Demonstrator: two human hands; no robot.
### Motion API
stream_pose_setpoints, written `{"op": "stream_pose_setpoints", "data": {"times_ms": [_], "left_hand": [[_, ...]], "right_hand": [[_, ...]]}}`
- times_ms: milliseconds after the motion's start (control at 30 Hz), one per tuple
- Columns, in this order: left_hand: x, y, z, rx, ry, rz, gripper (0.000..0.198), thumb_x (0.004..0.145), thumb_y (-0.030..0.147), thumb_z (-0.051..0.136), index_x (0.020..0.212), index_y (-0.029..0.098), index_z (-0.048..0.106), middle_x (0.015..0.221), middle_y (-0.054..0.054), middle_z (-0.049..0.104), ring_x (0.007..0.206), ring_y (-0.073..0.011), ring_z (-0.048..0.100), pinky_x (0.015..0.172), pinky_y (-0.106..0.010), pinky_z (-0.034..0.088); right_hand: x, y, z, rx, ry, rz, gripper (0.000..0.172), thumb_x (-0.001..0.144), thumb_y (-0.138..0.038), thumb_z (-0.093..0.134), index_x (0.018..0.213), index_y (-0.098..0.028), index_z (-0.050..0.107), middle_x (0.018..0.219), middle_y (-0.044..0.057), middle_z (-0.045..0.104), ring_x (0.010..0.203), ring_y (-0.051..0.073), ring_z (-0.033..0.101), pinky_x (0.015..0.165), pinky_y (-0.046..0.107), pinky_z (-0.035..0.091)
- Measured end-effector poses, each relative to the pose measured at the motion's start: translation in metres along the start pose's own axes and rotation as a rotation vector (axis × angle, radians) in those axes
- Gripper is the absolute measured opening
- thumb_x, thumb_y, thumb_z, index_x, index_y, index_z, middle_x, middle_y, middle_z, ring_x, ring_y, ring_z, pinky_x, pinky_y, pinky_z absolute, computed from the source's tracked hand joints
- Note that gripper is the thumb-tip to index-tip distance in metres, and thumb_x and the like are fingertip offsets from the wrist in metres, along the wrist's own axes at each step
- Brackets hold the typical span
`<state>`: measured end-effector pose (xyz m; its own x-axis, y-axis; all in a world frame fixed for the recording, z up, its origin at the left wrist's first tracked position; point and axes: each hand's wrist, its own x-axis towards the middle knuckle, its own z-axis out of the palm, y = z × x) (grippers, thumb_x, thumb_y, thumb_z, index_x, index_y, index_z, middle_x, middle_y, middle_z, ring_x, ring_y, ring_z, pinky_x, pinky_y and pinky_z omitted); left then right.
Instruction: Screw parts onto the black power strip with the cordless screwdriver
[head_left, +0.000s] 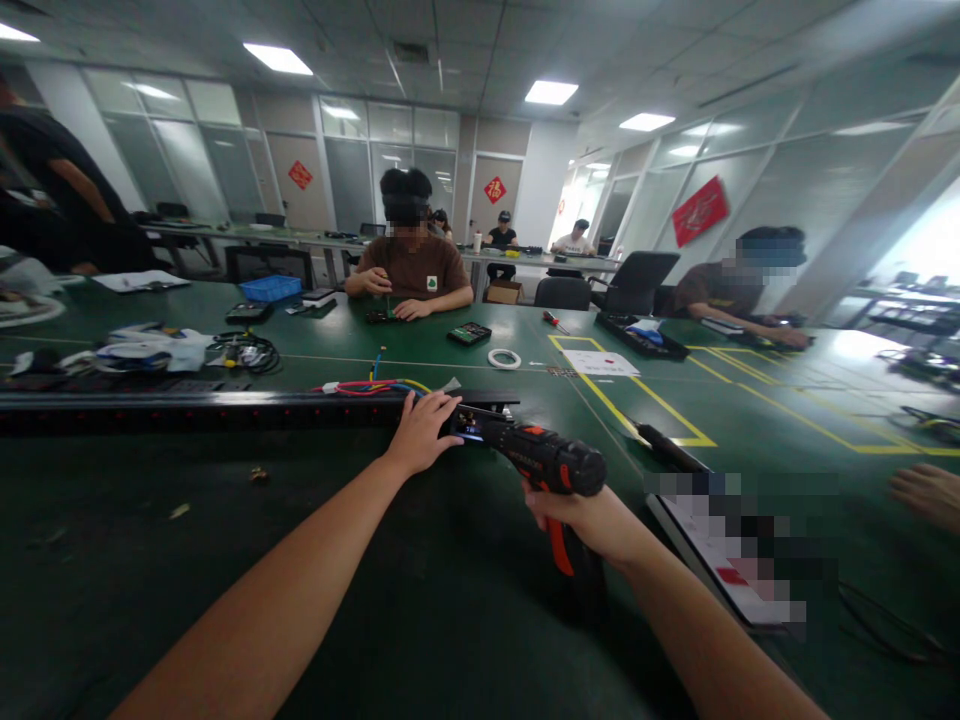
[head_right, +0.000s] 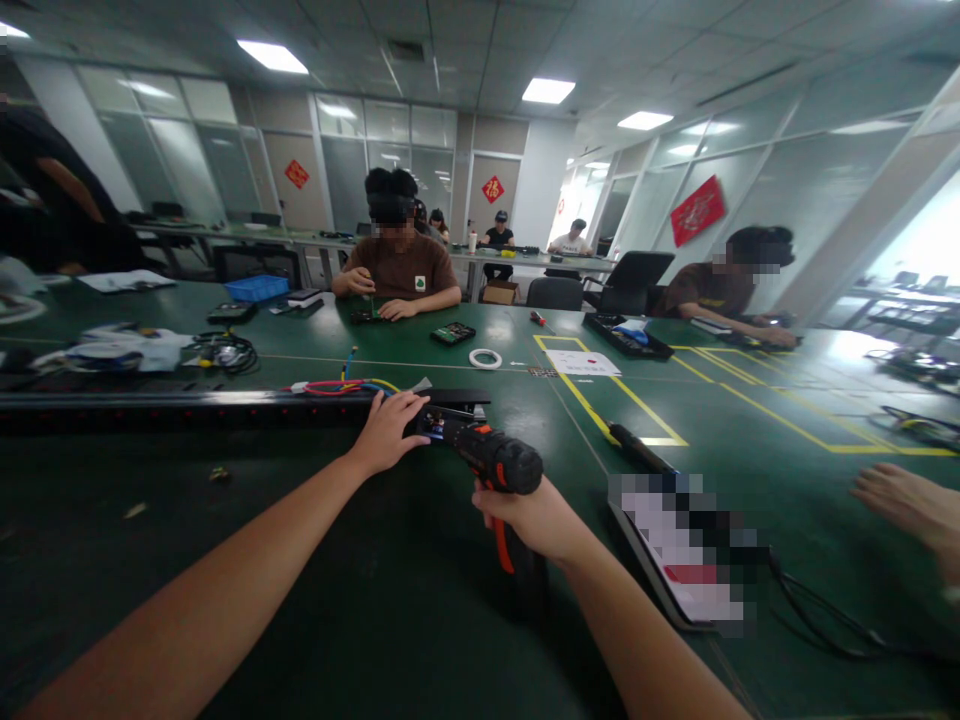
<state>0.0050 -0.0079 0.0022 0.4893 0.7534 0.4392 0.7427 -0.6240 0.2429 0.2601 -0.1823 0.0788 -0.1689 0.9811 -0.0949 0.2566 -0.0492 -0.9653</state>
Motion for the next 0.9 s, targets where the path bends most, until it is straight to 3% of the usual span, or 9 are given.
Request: {"op": "stream_pose_setpoints", "data": {"times_ms": [900], "left_hand": [[0.0015,-0.0025,0.0062,0.01,0.028,0.012,0.067,0.099,0.04,0.075,0.161,0.027,0.052,0.157,-0.013,0.06,0.155,-0.0354,0.045,0.133,-0.067,0.015]], "right_hand": [[0.0012,0.0028,-0.0037,0.031,-0.027,0.001,0.025,0.074,-0.038,0.08,0.088,-0.018,0.073,0.069,0.0,0.067,0.067,0.02,0.061,0.069,0.033,0.046]]}}
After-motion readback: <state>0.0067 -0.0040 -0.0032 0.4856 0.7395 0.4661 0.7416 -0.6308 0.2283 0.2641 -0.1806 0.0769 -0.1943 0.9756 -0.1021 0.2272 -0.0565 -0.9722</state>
